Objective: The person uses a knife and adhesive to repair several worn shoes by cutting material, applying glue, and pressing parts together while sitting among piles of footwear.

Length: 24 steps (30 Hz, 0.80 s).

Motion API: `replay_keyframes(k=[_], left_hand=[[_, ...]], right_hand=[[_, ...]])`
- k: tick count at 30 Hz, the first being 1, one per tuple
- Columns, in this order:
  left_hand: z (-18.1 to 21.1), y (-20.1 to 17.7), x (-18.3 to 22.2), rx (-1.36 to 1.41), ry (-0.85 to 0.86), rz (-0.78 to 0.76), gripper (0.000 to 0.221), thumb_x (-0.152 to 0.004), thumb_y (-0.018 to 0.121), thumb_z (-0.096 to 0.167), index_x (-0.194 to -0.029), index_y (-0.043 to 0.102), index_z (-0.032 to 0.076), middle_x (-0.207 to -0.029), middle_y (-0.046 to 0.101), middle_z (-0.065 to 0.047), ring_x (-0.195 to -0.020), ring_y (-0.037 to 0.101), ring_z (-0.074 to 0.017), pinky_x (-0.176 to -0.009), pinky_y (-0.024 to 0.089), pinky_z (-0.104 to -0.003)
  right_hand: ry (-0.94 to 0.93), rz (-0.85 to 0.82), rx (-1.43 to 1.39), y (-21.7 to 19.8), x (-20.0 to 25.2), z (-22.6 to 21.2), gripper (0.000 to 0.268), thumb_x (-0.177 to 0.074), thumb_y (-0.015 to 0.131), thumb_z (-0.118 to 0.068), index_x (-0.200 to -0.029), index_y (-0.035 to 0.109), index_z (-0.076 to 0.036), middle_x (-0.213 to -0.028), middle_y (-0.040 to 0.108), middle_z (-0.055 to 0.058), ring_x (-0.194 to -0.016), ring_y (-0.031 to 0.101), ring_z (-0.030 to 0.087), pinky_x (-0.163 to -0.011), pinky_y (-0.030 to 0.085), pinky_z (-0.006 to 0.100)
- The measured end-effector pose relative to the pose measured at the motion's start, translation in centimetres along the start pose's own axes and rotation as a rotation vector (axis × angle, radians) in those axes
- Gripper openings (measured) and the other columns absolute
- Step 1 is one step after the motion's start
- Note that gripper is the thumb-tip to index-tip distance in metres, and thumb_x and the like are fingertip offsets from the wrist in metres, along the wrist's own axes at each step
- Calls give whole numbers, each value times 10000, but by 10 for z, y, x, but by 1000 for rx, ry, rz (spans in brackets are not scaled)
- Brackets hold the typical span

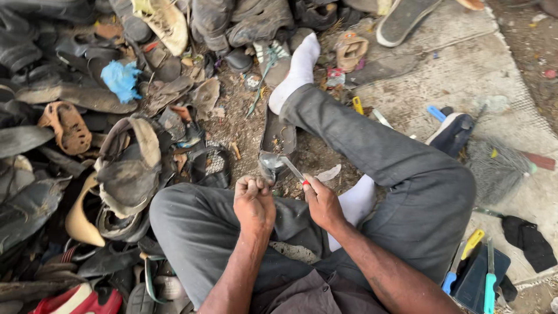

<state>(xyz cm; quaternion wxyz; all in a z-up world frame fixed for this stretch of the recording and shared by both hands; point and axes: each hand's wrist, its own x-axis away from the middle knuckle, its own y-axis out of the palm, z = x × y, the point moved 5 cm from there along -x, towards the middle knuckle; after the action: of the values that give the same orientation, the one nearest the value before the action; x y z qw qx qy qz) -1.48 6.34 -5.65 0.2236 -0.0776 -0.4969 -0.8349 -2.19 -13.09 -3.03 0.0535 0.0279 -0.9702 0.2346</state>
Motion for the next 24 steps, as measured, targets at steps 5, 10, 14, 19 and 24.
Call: replay_keyframes(k=[5,10,14,19,24], left_hand=[[12,3,-14,18,-33,96,102,-1032,460,36,-958,526,58,-785,553,-67,-679,492,-185,-832,494,-430],[4,9,-8,86,-38,69,102,-1042,463,25,-954,508,47,-797,551,-81,-693,499,-200,-851,495,-444],[1,11,-2,108,-42,109,100,-1028,457,29,-945,511,43,-784,540,-96,-693,493,-212,-848,495,-456],[10,9,1,130,-42,128,99,-1029,455,8,-957,515,37,-811,545,-93,-714,486,-209,-862,481,-444],[30,6,3,140,-48,158,102,-1021,452,28,-949,522,46,-797,538,-87,-692,469,-208,-846,485,-454]], right_hand=[[-369,46,80,7,1,-22,315,-1061,551,-145,-1332,597,8,-979,726,199,-893,722,318,-733,563,412],[-79,-44,5,52,-9,-12,226,-1036,502,-194,-1154,580,-17,-737,687,131,-639,724,332,-559,543,450],[-96,33,88,72,-13,-15,200,-1061,511,-207,-1078,576,-19,-694,688,153,-665,708,390,-578,509,480],[-178,110,201,78,-8,-15,205,-1071,538,-204,-1005,573,-13,-732,660,228,-709,681,451,-594,506,509],[-247,41,112,64,13,-27,144,-1023,550,-142,-1012,594,-5,-691,657,241,-676,701,444,-524,513,505]])
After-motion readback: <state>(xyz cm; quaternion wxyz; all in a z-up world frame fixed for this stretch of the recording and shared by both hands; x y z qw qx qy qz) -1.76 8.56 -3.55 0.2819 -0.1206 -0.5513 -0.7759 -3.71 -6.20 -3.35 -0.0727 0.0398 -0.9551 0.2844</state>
